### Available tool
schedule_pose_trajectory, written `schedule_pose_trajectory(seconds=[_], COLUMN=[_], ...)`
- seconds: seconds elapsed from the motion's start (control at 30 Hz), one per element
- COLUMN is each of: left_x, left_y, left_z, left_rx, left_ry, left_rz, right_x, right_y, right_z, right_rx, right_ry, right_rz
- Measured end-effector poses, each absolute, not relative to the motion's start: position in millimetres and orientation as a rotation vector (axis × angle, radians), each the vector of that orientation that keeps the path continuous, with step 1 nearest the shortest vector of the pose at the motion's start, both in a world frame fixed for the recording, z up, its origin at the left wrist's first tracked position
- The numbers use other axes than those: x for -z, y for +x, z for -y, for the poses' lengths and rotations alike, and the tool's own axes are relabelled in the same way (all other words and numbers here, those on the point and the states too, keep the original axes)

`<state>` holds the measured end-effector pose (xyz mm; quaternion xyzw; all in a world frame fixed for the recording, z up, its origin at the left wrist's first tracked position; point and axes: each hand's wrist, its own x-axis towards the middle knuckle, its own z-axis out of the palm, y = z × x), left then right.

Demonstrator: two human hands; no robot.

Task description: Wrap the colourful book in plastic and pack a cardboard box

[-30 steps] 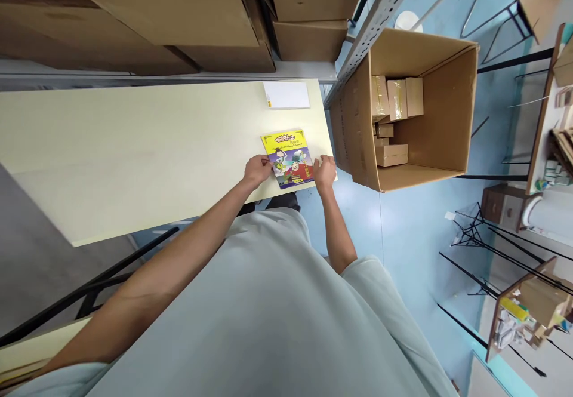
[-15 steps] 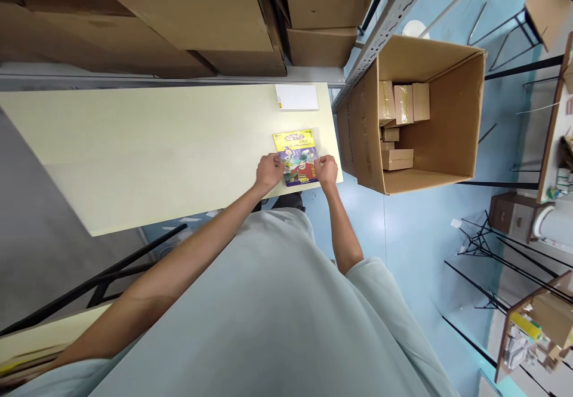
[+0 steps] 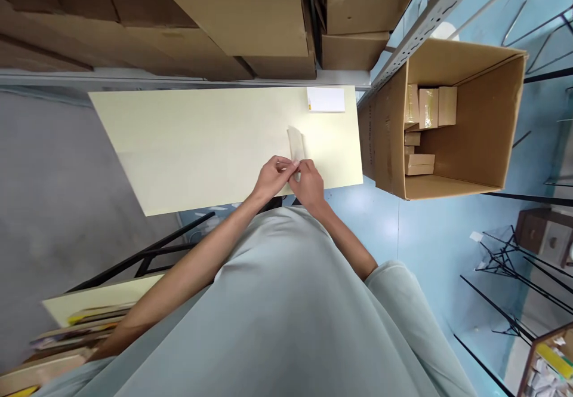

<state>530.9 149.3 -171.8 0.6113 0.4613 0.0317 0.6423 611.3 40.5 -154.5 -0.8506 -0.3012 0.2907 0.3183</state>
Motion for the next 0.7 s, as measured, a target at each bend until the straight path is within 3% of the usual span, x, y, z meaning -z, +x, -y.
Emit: schedule_pose_trajectory(seconds=[0.2,0.47,0.7], left_x=[216.2,264.9,264.3], left_y=[482.1,462.8,463.4], left_z=[-188.0,-214.2,-224.7], left_rx=[-0.035,0.141,0.3], left_ry=[1.465,1.49,1.637], left_rz=[-1.281,-1.481,-1.479], right_x=[167.9,203.4,209.0], right_y=[587.9,602.7,597.1], right_z=[-65.7,-55.4,-53.1], right_rx=[-0.975,-1.161,-1.283], right_ry=[-2.093,-2.222,-2.316], right_rz=[1.063,1.047,1.001])
